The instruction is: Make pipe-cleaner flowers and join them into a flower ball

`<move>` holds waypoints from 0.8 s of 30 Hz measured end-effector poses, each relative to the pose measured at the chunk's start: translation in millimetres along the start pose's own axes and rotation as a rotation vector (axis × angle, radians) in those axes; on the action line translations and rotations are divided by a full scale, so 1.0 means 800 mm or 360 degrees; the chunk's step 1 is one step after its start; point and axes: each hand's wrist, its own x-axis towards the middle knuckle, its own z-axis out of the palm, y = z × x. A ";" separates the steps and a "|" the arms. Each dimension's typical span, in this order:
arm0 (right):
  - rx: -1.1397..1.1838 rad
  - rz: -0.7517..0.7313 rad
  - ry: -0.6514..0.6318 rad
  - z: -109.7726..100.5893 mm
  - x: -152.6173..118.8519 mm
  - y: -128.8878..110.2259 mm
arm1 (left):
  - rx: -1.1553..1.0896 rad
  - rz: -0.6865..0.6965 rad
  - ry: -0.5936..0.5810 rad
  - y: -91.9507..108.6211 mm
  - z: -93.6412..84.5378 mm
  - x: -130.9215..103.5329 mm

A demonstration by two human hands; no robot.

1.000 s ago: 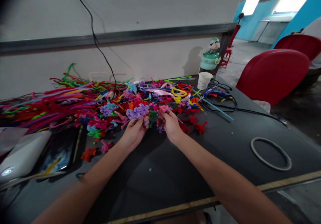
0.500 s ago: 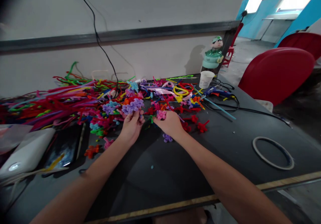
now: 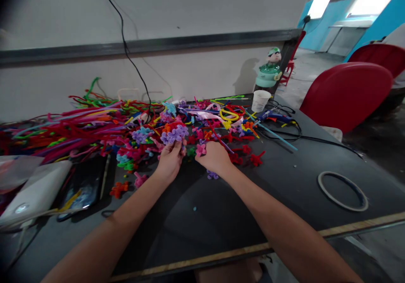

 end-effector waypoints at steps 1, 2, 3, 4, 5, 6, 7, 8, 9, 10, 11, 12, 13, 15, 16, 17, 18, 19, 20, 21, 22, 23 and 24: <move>0.0160 0.0017 0.0076 0.000 0.001 -0.001 | -0.0038 -0.0020 -0.0001 0.002 0.001 0.000; 0.0299 0.0034 0.0151 0.000 0.001 -0.004 | -0.0086 -0.0053 -0.0010 0.005 0.002 -0.001; 0.0446 0.0071 0.0213 0.000 0.002 -0.006 | -0.0136 -0.0093 -0.0028 0.008 0.003 -0.002; 0.0625 0.0133 0.0241 -0.001 0.002 -0.010 | -0.0182 -0.0128 -0.0053 0.010 0.004 -0.003; 0.0843 0.0216 0.0232 -0.001 0.002 -0.014 | -0.0217 -0.0155 -0.0077 0.012 0.005 -0.004; 0.1099 0.0304 0.0183 -0.002 0.001 -0.019 | -0.0240 -0.0170 -0.0100 0.013 0.007 -0.006; 0.1394 0.0391 0.0115 -0.001 -0.001 -0.025 | -0.0254 -0.0176 -0.0118 0.013 0.008 -0.007; 0.1664 0.0460 0.0042 0.000 -0.004 -0.030 | -0.0262 -0.0178 -0.0130 0.011 0.009 -0.009; 0.1859 0.0494 -0.0022 0.001 -0.006 -0.034 | -0.0263 -0.0183 -0.0141 0.009 0.010 -0.010; 0.1954 0.0493 -0.0064 0.004 -0.009 -0.037 | -0.0259 -0.0190 -0.0149 0.006 0.010 -0.011; 0.1988 0.0481 -0.0083 0.007 -0.010 -0.038 | -0.0253 -0.0191 -0.0152 0.003 0.010 -0.011; 0.1978 0.0464 -0.0088 0.010 -0.011 -0.038 | -0.0245 -0.0185 -0.0149 0.001 0.010 -0.011; 0.1932 0.0442 -0.0065 0.012 -0.011 -0.035 | -0.0234 -0.0169 -0.0133 -0.001 0.009 -0.010; 0.1771 0.0391 0.0037 0.017 -0.007 -0.026 | -0.0197 -0.0112 -0.0044 -0.003 0.008 -0.008; 0.1674 0.0368 0.0099 0.018 -0.005 -0.021 | -0.0173 -0.0076 0.0011 -0.003 0.008 -0.007; 0.1586 0.0350 0.0155 0.019 -0.003 -0.016 | -0.0150 -0.0041 0.0049 -0.002 0.008 -0.006; 0.1521 0.0339 0.0200 0.019 -0.002 -0.012 | -0.0134 -0.0016 0.0059 -0.002 0.008 -0.006; 0.1487 0.0333 0.0224 0.019 -0.001 -0.009 | -0.0127 -0.0006 0.0036 -0.001 0.009 -0.007; 0.1485 0.0331 0.0225 0.019 0.000 -0.008 | -0.0125 -0.0011 -0.0010 -0.001 0.010 -0.009; 0.1511 0.0330 0.0213 0.019 0.000 -0.008 | -0.0125 -0.0029 -0.0064 -0.001 0.012 -0.010; 0.1560 0.0337 0.0187 0.019 0.000 -0.009 | -0.0122 -0.0051 -0.0109 -0.001 0.013 -0.012; 0.1618 0.0351 0.0153 0.020 -0.001 -0.012 | -0.0113 -0.0074 -0.0136 -0.001 0.014 -0.014; 0.1670 0.0369 0.0127 0.020 -0.002 -0.014 | -0.0103 -0.0083 -0.0140 -0.001 0.015 -0.015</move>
